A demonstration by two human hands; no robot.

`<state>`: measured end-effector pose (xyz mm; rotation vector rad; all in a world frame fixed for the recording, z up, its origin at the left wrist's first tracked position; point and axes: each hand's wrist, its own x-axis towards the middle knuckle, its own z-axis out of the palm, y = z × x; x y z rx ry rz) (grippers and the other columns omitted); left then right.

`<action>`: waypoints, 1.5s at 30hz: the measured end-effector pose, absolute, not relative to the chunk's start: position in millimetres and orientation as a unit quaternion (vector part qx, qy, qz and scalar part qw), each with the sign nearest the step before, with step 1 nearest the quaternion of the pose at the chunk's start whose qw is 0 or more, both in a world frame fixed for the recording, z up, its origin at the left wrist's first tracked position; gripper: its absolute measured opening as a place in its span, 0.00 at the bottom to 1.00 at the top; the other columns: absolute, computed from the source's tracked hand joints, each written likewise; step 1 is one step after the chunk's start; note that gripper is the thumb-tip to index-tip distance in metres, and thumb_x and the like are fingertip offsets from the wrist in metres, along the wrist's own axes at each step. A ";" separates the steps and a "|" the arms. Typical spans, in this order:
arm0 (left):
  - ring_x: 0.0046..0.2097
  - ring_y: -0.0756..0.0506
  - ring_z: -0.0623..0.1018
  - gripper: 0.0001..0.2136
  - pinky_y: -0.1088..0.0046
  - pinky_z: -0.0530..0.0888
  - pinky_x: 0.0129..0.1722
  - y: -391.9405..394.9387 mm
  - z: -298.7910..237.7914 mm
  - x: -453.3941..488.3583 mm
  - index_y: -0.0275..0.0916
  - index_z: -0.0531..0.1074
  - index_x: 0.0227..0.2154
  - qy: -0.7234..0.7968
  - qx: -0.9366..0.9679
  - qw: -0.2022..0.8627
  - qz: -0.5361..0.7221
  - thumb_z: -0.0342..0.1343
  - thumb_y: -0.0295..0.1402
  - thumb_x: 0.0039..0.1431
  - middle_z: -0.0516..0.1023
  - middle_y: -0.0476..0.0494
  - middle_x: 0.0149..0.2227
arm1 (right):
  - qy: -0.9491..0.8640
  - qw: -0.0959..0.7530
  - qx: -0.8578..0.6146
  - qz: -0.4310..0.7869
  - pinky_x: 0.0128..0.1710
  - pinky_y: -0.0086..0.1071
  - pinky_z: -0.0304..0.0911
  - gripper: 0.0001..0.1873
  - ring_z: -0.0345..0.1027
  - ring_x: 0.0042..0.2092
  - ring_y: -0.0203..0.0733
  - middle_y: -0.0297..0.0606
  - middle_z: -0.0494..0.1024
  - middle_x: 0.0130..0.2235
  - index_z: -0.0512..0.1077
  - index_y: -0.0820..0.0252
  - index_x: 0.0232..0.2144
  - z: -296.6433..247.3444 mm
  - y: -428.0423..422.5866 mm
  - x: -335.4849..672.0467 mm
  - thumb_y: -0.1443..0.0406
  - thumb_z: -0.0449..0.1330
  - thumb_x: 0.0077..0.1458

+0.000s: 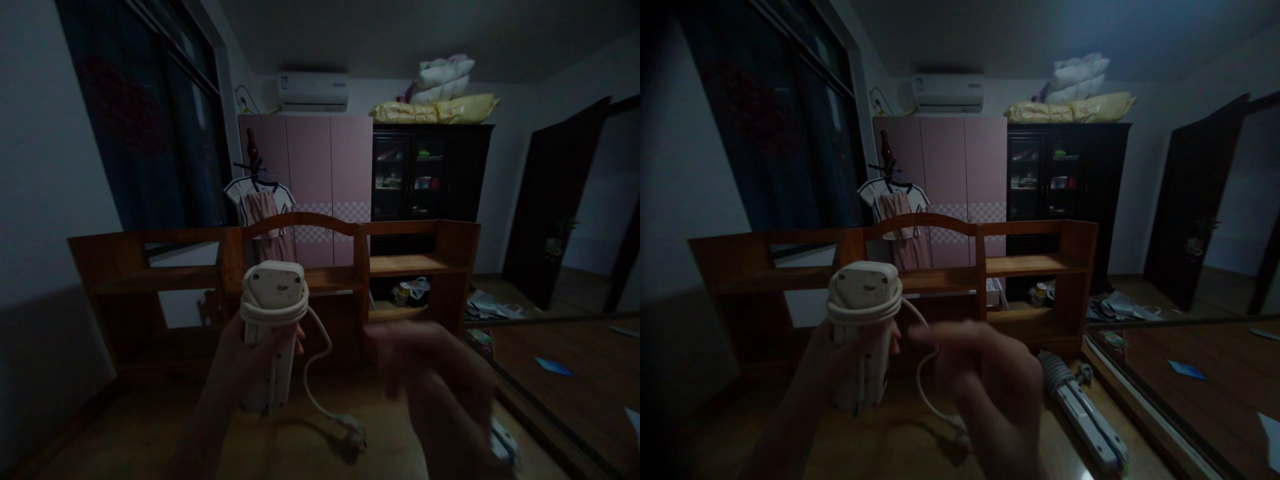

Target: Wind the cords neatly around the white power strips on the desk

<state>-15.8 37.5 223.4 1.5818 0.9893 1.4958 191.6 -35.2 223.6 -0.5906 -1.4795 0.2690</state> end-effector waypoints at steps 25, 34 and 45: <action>0.27 0.42 0.80 0.15 0.72 0.76 0.24 52.9 211.4 -15.7 0.34 0.75 0.33 0.426 0.580 0.305 0.624 0.62 0.42 0.49 0.81 0.41 0.28 | -0.756 0.466 -0.422 0.185 0.25 0.26 0.48 0.12 0.53 0.26 0.31 0.28 0.65 0.24 0.72 0.60 0.32 211.5 26.9 178.8 0.61 0.52 0.62; 0.29 0.42 0.81 0.18 0.71 0.76 0.27 73.0 197.6 -13.2 0.34 0.75 0.37 0.454 0.569 0.267 0.631 0.64 0.42 0.47 0.81 0.41 0.31 | -0.774 0.439 -0.428 0.161 0.25 0.26 0.48 0.15 0.56 0.27 0.32 0.30 0.66 0.23 0.74 0.63 0.28 215.0 36.4 202.0 0.58 0.55 0.60; 0.26 0.45 0.79 0.20 0.72 0.74 0.23 88.7 184.9 -8.0 0.34 0.72 0.41 0.395 0.567 0.394 0.606 0.61 0.44 0.50 0.79 0.42 0.30 | -0.779 0.426 -0.459 0.032 0.30 0.29 0.54 0.13 0.65 0.27 0.36 0.34 0.76 0.27 0.77 0.57 0.31 215.8 22.8 181.3 0.61 0.53 0.62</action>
